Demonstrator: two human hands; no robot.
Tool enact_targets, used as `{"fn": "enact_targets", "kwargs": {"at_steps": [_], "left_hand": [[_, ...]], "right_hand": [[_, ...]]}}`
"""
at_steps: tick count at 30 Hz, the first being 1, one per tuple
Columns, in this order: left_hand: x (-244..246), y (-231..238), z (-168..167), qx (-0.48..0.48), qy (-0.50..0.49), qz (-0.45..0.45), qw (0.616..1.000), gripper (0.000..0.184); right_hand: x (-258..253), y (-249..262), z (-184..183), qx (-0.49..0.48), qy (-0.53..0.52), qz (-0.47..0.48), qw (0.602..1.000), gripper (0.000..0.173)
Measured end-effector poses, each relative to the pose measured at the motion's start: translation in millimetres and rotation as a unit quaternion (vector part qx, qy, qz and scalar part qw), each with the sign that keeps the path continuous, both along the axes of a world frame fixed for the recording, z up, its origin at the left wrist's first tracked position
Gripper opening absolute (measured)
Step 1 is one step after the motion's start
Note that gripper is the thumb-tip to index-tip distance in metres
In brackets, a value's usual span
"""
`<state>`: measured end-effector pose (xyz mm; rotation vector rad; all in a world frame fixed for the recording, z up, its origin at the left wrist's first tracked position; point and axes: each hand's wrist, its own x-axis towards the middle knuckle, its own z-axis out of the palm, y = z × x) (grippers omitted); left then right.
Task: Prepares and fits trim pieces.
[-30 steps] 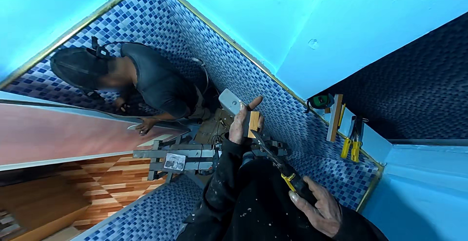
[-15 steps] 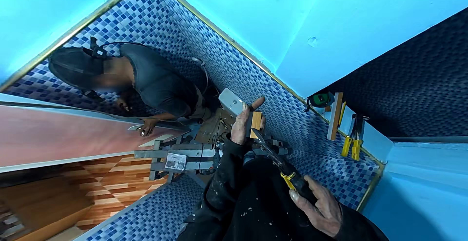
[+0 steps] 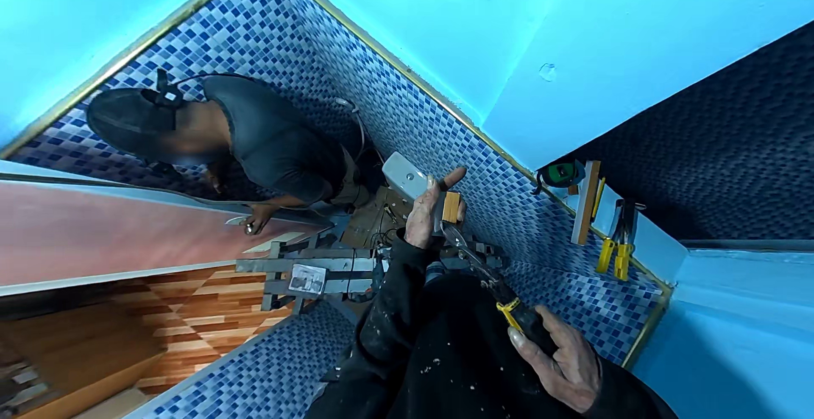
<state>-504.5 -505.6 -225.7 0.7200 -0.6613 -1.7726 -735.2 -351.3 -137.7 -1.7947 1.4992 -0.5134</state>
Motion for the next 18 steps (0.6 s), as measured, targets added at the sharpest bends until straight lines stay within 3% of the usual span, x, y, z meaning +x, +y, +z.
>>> {"fn": "enact_targets", "kwargs": {"at_steps": [3, 8, 14, 18], "left_hand": [[1.3, 1.0, -6.1, -0.013, -0.019, 0.009, 1.0, 0.066], [15.2, -4.6, -30.8, 0.044, -0.084, 0.059, 0.994, 0.064], [22.7, -9.2, -52.9, 0.019, -0.055, 0.118, 0.991, 0.05], [15.5, -9.2, -65.9, 0.025, -0.036, 0.17, 0.984, 0.054]], "right_hand": [[-2.1, -0.9, 0.6, -0.024, 0.003, -0.002, 1.0, 0.043], [-21.9, 5.2, -7.4, 0.017, -0.13, -0.013, 0.991, 0.04], [-41.0, 8.8, -17.6, 0.039, -0.17, -0.115, 0.978, 0.034], [-46.6, 8.1, -22.6, 0.067, -0.227, -0.164, 0.958, 0.029]]}}
